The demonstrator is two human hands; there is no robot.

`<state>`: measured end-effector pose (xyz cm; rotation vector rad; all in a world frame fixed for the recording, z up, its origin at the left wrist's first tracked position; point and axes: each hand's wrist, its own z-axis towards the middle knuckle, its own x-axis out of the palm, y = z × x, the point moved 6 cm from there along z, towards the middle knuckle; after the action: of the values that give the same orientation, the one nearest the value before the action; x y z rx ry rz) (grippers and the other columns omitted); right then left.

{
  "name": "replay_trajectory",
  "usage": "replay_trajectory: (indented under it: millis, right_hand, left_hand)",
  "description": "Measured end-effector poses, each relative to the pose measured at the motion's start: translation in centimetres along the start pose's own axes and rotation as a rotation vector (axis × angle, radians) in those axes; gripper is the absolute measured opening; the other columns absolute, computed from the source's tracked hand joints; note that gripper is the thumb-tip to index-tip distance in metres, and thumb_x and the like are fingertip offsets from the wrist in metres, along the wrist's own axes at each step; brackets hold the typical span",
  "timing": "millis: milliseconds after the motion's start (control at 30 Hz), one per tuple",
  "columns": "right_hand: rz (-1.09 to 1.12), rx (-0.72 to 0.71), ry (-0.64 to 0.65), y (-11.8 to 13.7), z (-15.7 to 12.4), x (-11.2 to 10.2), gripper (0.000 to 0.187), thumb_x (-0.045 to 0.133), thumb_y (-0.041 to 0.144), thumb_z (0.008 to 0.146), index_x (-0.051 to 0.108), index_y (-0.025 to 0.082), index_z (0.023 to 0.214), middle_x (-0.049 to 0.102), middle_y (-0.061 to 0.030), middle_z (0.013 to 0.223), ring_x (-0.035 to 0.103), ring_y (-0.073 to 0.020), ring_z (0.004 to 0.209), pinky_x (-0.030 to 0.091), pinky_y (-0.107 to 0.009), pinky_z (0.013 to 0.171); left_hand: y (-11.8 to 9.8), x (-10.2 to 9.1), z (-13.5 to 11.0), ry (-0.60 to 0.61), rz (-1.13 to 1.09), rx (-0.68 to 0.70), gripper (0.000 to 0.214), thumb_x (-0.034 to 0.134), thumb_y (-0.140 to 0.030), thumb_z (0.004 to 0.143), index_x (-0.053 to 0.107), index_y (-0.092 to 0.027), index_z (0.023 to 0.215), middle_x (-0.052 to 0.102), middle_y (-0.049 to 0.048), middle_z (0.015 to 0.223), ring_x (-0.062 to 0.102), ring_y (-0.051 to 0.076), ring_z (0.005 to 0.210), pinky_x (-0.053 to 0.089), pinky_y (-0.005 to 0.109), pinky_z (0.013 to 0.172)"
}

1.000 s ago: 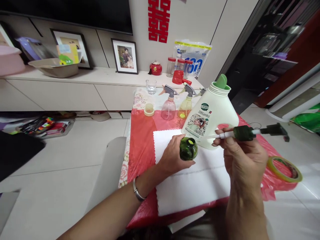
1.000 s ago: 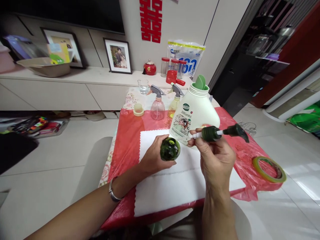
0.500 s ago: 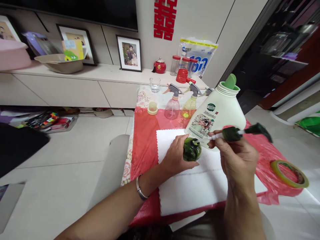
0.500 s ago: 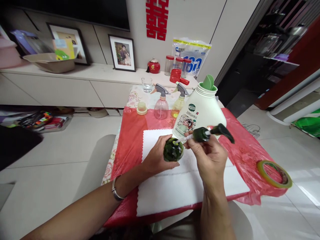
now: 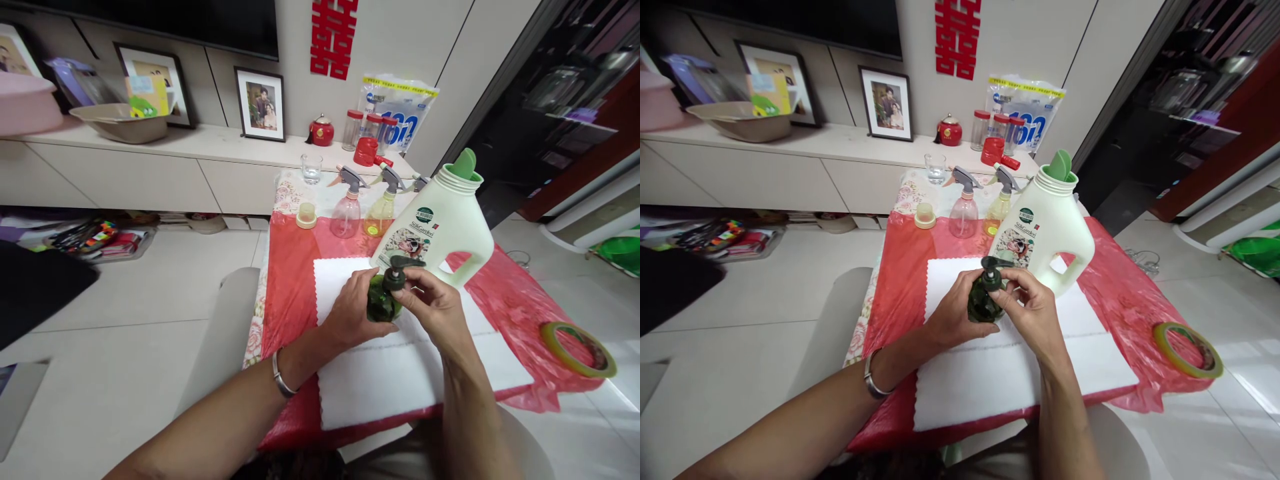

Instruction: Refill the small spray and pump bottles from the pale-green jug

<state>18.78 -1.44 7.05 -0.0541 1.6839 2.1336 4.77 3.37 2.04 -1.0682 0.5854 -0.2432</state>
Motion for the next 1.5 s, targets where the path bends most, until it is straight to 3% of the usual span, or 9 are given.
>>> replay_trajectory:
  millis: [167,400,733,1000,1500]
  right_hand:
    - [-0.036,0.006,0.046,-0.1,0.2,0.0,0.032,0.078,0.039,0.078,0.071,0.023,0.105,0.062,-0.0020,0.087,0.054,-0.0111,0.073,0.044,-0.024,0.064]
    - [-0.100,0.005,0.079,0.1,0.0,-0.5,0.049,0.082,0.041,0.074,0.068,0.027,0.119,0.065,-0.0030,0.108,0.058,-0.0146,0.086,0.050,-0.027,0.072]
    - [-0.079,-0.125,-0.022,1.0,0.0,0.7,0.028,0.072,0.039,0.086,0.069,0.026,0.111,0.065,-0.0011,0.106,0.058,-0.0152,0.091,0.048,-0.030,0.084]
    - [0.084,-0.051,0.016,-0.1,0.1,0.6,0.026,0.073,0.039,0.086,0.069,0.024,0.106,0.064,-0.0040,0.121,0.060,-0.0194,0.102,0.048,-0.034,0.091]
    - [-0.045,-0.119,0.044,0.4,0.1,0.5,0.025,0.072,0.039,0.086,0.071,0.023,0.106,0.066,-0.0056,0.114,0.061,-0.0225,0.108,0.051,-0.036,0.093]
  left_hand:
    - [-0.1,0.1,0.0,0.001,0.011,0.015,0.095,0.090,-0.034,0.057,0.040,-0.020,0.137,0.050,0.0153,0.133,0.047,0.037,0.127,0.041,0.056,0.108]
    - [0.0,0.3,-0.1,-0.002,0.053,0.076,0.100,0.087,-0.036,0.062,0.033,-0.021,0.144,0.048,0.0159,0.137,0.045,0.036,0.131,0.039,0.056,0.110]
    - [-0.7,0.1,-0.1,-0.003,0.057,0.155,0.099,0.087,-0.036,0.063,0.033,-0.021,0.145,0.050,0.0151,0.139,0.045,0.035,0.131,0.039,0.054,0.111]
    - [-0.5,0.2,-0.2,-0.018,0.090,0.138,0.097,0.083,-0.033,0.064,0.032,-0.018,0.145,0.048,0.0176,0.141,0.044,0.035,0.132,0.038,0.054,0.112]
    - [-0.5,0.2,-0.3,-0.027,0.096,0.147,0.096,0.082,-0.033,0.066,0.030,-0.021,0.146,0.047,0.0161,0.141,0.044,0.035,0.133,0.039,0.056,0.112]
